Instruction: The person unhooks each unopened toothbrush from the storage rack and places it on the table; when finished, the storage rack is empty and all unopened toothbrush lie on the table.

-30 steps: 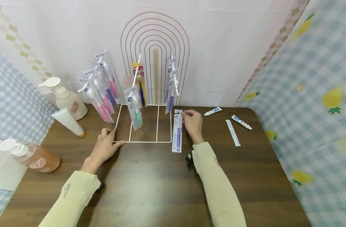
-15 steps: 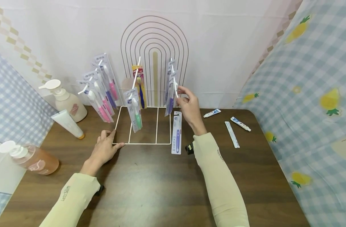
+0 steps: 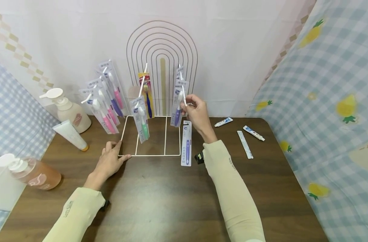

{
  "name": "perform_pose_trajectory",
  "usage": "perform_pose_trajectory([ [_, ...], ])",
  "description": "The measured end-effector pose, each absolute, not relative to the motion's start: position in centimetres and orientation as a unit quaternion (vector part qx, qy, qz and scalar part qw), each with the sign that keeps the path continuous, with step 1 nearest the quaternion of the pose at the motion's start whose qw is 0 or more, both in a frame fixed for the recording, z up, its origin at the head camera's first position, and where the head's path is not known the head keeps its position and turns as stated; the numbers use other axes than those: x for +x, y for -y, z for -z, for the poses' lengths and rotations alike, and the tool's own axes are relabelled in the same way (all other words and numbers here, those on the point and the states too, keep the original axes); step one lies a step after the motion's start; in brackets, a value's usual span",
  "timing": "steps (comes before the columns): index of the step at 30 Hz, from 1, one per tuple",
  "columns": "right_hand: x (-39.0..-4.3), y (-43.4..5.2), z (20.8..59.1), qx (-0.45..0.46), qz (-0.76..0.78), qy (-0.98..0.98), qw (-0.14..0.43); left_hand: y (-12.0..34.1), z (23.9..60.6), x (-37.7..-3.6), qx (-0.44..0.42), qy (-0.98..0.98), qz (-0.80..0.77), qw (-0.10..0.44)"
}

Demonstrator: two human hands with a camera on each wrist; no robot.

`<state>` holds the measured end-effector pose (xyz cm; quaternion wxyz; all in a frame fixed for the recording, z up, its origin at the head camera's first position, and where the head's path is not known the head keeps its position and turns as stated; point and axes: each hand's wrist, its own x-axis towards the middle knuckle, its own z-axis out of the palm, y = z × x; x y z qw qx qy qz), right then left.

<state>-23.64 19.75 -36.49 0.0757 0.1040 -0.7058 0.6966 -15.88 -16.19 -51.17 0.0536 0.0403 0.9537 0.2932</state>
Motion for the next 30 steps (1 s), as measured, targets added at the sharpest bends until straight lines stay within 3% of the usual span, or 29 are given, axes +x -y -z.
perform_pose_trajectory([
  [18,-23.9,-20.4,36.8,0.067,-0.728,0.665,0.151,15.4,49.1,-15.3,0.026,-0.959,-0.268,0.087],
  [30,-23.5,-22.9,39.0,-0.001,-0.698,0.699,0.158,15.4,49.0,-15.4,0.024,-0.957,-0.276,0.091],
])
